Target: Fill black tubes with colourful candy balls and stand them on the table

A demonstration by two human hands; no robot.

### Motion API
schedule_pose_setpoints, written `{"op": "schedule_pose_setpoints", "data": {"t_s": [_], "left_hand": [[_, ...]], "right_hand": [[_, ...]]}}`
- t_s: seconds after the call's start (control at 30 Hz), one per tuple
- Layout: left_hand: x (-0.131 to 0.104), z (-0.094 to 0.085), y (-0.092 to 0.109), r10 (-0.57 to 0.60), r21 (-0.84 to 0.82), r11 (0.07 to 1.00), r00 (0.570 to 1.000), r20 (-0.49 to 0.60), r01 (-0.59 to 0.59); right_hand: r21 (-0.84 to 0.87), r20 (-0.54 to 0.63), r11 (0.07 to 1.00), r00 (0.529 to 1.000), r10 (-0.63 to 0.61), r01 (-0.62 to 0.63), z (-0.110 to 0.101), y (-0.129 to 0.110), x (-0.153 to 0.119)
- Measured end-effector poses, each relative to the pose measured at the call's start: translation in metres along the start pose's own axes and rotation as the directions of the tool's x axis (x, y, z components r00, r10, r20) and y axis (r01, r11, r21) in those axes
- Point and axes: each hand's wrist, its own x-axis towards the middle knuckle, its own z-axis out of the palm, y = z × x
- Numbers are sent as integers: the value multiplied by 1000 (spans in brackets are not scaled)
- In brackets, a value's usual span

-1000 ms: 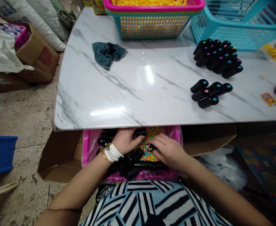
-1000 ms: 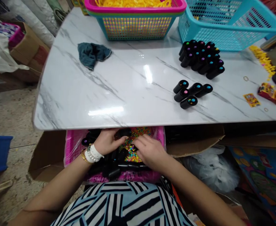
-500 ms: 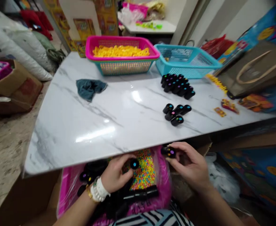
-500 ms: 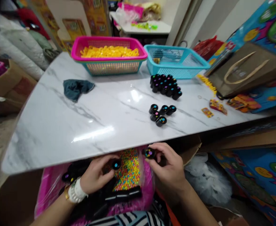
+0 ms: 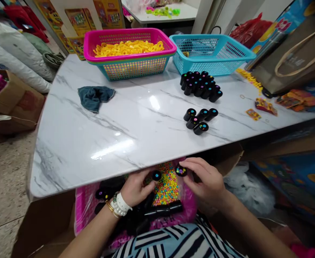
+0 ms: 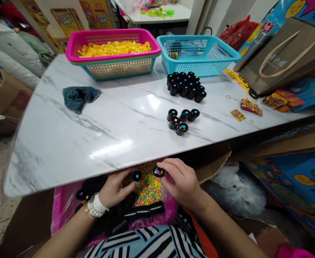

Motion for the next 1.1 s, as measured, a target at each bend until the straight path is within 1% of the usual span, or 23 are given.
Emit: {"op": "schedule_pose_setpoints", "data": {"t_s": [0.1, 0.17, 0.23, 0.3, 0.33, 0.37, 0.4, 0.43, 0.5, 0.53, 0.63, 0.67, 0.7, 0.73, 0.8, 0.83, 0.87, 0.9, 0.97, 1.0, 1.03, 1.07, 1.1], "left_hand": [[-2, -3, 4, 4, -11, 1000, 1000, -17, -4], [-3, -6, 8, 11, -15, 1000, 1000, -29, -12], [-3, -8, 11, 30, -17, 999, 999, -31, -30], [-3, -9, 12, 54, -15, 998, 998, -23, -54], [-2, -8, 11, 62, -9, 998, 998, -20, -62], [-2, -7, 9, 70, 0, 998, 997, -17, -70], [-2, -6, 7, 76, 12, 997, 997, -18, -76], [-2, -4, 5, 80, 25, 997, 997, -23, -79], [-3, -1, 1, 83, 49, 995, 996, -40, -81], [-3, 1, -2, 84, 62, 995, 995, -50, -81], [-4, 4, -7, 89, 100, 992, 993, -77, -81], [-4, 5, -8, 94, 109, 990, 993, -77, -85], [-3, 5, -9, 99, 114, 989, 993, -67, -91], [-2, 5, -9, 102, 115, 989, 993, -60, -94], [0, 4, -7, 100, 103, 990, 994, -47, -95], [1, 3, -4, 93, 90, 992, 995, -46, -88], [2, 2, -1, 80, 73, 994, 996, -48, -76], [2, 0, 3, 62, 51, 997, 997, -42, -60], [2, -2, 9, 22, 0, 1000, 1000, -17, -22], [2, -3, 12, 4, -25, 1000, 1000, -10, -4], [1, -4, 14, -12, -46, 999, 1000, -7, 11], [-1, -4, 15, -22, -62, 998, 1000, -11, 22], [-2, -5, 16, -28, -74, 997, 999, -18, 27]], "right_hand": [[125, -4, 984, 992, 130, -128, -7, -5, 0], [199, -34, 951, 968, 247, -235, -13, -4, -1], [248, -139, 905, 912, 386, -345, -19, 7, 1], [282, -279, 858, 819, 501, -429, -26, 27, 6], [288, -335, 840, 773, 539, -460, -30, 39, 11], [279, -376, 828, 739, 560, -486, -33, 51, 16], [257, -398, 823, 721, 568, -507, -35, 63, 22], [226, -409, 822, 714, 567, -523, -37, 73, 28], [165, -432, 832, 720, 543, -529, -39, 85, 37], [131, -467, 846, 720, 513, -518, -38, 87, 40], [-38, -627, 887, 702, 338, -461, -33, 77, 41], [-92, -653, 896, 706, 275, -435, -31, 71, 40], [-134, -648, 906, 728, 226, -401, -28, 66, 39], [-161, -611, 920, 768, 191, -357, -26, 61, 38], [-191, -482, 946, 865, 142, -261, -24, 56, 39], [-203, -421, 953, 899, 120, -223, -24, 54, 40], [-211, -384, 957, 917, 108, -201, -25, 54, 41], [-211, -379, 957, 919, 106, -197, -25, 52, 41], [-193, -440, 953, 888, 129, -234, -22, 43, 37], [-169, -462, 952, 874, 153, -256, -19, 35, 34], [-131, -450, 955, 874, 182, -266, -15, 24, 29], [-84, -401, 963, 893, 203, -257, -9, 12, 23], [-21, -310, 976, 930, 199, -216, -3, 0, 17]]}}
